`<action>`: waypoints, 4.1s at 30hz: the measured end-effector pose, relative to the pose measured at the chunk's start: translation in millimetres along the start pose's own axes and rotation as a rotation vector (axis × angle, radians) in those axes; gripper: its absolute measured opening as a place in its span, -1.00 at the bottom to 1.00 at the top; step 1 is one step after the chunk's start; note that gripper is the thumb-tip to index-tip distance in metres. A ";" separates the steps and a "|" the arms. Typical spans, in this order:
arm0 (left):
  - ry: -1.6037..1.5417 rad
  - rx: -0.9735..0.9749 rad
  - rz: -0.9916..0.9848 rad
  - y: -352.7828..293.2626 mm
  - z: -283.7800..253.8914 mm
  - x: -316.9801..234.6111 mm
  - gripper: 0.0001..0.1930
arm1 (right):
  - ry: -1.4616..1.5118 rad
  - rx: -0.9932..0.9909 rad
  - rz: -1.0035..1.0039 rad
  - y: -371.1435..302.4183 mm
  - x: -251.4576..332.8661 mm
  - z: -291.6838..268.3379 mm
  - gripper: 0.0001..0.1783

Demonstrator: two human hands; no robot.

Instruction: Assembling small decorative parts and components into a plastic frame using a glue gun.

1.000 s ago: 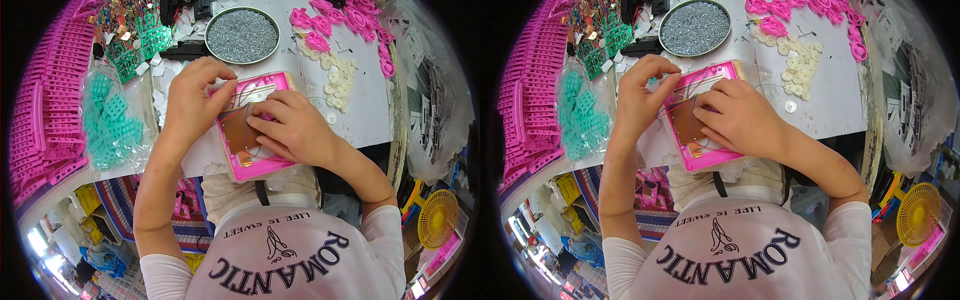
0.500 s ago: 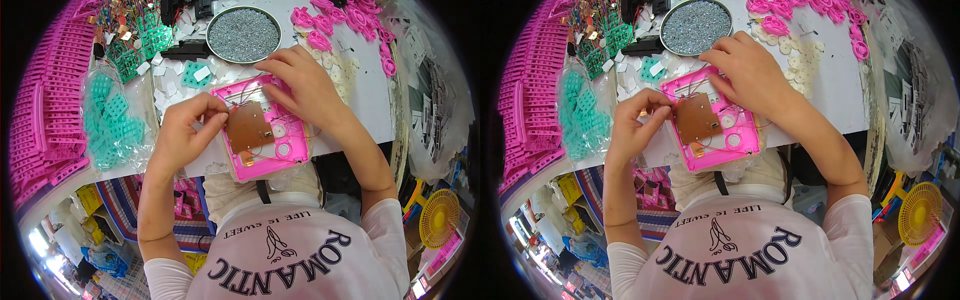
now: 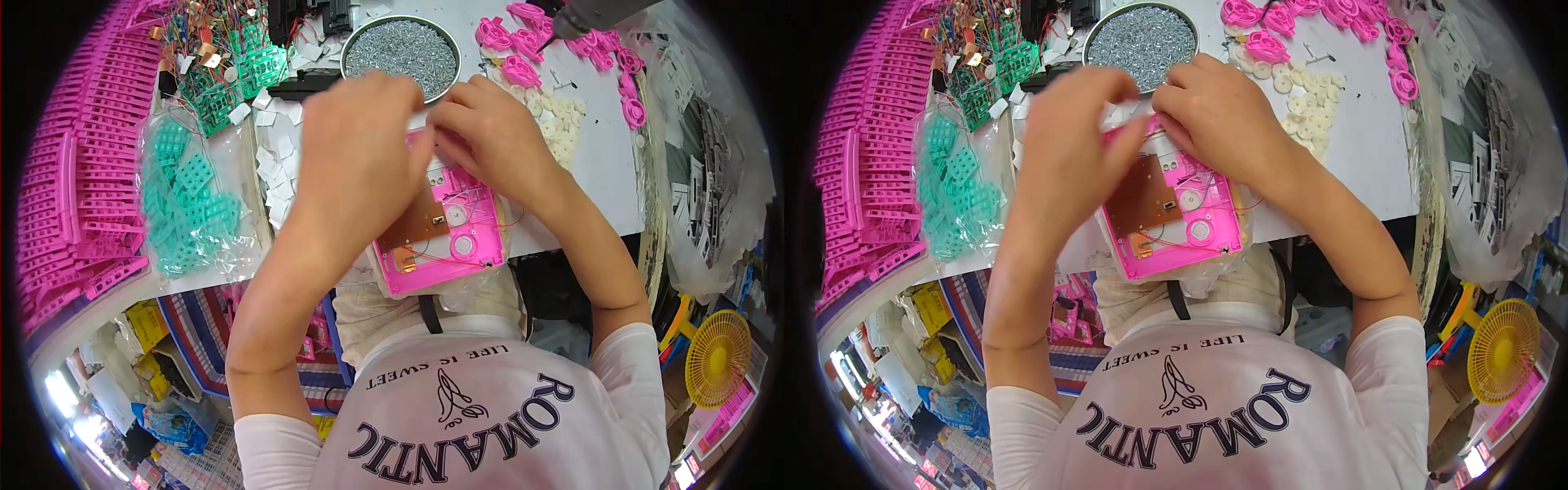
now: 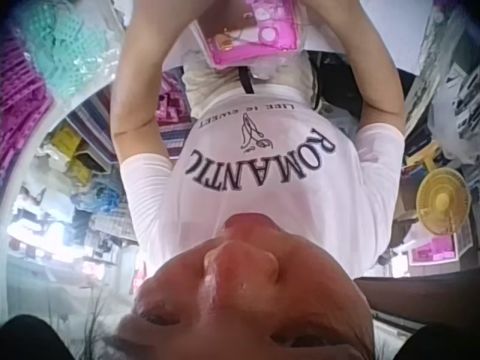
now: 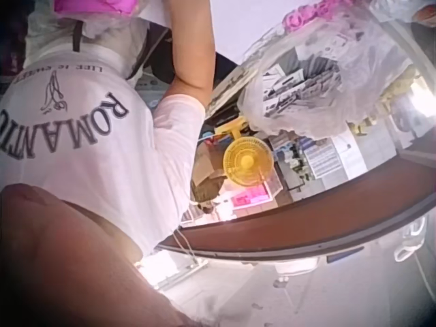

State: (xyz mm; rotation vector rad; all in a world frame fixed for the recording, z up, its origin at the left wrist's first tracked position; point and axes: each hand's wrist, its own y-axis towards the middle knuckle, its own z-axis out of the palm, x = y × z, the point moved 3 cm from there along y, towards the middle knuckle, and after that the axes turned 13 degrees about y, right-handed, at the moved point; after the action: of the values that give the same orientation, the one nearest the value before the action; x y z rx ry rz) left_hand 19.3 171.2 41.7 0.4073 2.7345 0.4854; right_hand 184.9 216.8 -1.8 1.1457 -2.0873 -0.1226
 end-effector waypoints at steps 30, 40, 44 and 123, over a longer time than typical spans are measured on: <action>0.010 0.088 0.087 -14.4 51.5 21.2 -0.83 | -0.066 0.294 0.039 -33.4 55.7 -8.4 -0.93; 0.053 -0.118 0.178 -21.9 48.1 19.0 -0.83 | 0.065 0.165 0.055 -45.6 44.9 2.9 -0.83; -0.066 0.157 0.032 -10.3 49.0 27.9 -0.78 | 0.084 0.133 0.043 -47.8 40.9 5.0 -0.80; -0.046 0.429 0.143 -9.7 41.0 5.1 -0.92 | 0.021 0.108 0.098 -42.1 36.6 -0.6 -0.78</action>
State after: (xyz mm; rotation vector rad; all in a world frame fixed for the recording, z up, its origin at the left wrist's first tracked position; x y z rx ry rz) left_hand 27.7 175.6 0.3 0.7122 2.7658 -0.0861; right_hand 202.4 163.9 1.9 1.1000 -2.1492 0.0487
